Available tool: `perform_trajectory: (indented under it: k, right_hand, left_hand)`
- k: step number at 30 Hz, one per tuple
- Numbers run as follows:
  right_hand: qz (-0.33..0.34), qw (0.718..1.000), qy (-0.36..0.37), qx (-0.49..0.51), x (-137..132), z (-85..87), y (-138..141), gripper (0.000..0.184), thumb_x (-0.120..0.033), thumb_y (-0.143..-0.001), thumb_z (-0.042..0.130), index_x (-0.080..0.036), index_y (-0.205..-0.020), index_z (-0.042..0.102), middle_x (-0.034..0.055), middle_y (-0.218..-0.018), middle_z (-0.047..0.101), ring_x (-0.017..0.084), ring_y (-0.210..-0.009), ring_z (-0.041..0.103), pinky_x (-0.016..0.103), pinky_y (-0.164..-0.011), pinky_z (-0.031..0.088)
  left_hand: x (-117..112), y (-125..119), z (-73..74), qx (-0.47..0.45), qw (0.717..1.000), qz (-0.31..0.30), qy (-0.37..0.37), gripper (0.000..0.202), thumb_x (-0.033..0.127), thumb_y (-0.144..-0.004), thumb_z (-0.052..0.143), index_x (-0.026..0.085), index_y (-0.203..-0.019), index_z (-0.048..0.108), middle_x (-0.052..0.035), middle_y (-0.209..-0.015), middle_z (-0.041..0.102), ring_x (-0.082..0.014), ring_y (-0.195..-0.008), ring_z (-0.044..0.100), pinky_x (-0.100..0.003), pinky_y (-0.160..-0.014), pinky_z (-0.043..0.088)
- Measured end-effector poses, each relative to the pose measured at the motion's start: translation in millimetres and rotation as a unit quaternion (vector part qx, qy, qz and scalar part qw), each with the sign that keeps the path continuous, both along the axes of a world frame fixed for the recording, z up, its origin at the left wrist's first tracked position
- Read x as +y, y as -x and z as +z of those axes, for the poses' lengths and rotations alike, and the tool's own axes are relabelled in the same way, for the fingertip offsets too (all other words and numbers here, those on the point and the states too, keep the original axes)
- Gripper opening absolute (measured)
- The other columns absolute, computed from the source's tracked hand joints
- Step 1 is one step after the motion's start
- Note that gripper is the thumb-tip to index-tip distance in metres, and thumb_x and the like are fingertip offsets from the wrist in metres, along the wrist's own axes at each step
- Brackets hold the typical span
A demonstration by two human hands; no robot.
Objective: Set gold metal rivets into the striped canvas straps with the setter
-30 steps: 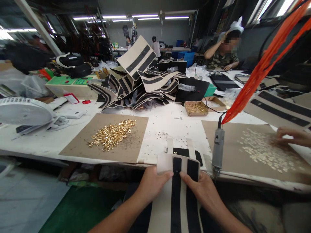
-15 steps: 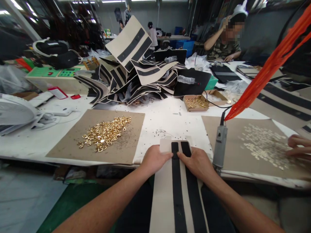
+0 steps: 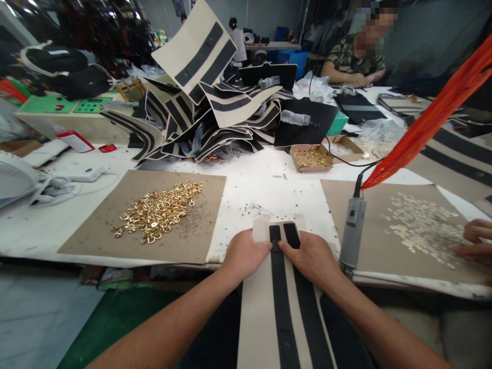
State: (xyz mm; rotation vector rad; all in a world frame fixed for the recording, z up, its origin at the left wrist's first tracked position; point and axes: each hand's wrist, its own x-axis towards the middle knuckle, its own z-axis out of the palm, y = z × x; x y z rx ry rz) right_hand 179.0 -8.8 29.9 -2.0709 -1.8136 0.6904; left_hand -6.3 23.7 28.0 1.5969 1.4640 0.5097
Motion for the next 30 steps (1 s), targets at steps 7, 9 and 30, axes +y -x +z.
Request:
perform_trajectory:
  k: [7, 9, 30]
  right_hand:
    - [0.0, 0.999, 0.017, -0.037, 2.0, 4.2, 3.6, 0.02, -0.039, -0.09, 0.067, -0.023, -0.097, 0.076, 0.0083, -0.094, 0.078, 0.031, -0.09, 0.071, 0.033, -0.073, 0.045]
    - [-0.001, 0.999, 0.016, -0.044, 1.6, 4.8, 4.0, 0.021, -0.04, -0.091, 0.066, -0.023, -0.097, 0.076, 0.008, -0.094, 0.078, 0.03, -0.091, 0.071, 0.033, -0.073, 0.044]
    - [-0.081, 0.947, -0.288, 0.12, -38.4, 16.7, -34.6, 0.027, -0.029, -0.09, 0.063, -0.024, -0.115, 0.068, 0.0024, -0.097, 0.069, 0.018, -0.079, 0.065, 0.027, -0.075, 0.05]
  left_hand:
    - [-1.2, -0.2, 2.2, 0.02, 1.0, -0.007, -0.02, 0.027, 0.027, -0.079, 0.074, 0.019, -0.104, 0.075, -0.0095, -0.103, 0.079, -0.029, -0.099, 0.071, -0.035, -0.085, 0.054]
    - [-2.9, 0.7, 2.8, 0.052, 0.997, 0.005, -0.048, 0.042, 0.029, -0.078, 0.076, 0.021, -0.118, 0.068, -0.0089, -0.113, 0.076, -0.0297, -0.104, 0.07, -0.039, -0.09, 0.054]
    - [-9.1, 0.7, -51.8, 0.013, 0.92, -0.072, -0.386, 0.03, 0.031, -0.079, 0.078, 0.026, -0.108, 0.073, -0.0066, -0.125, 0.07, -0.0326, -0.12, 0.064, -0.061, -0.106, 0.054]
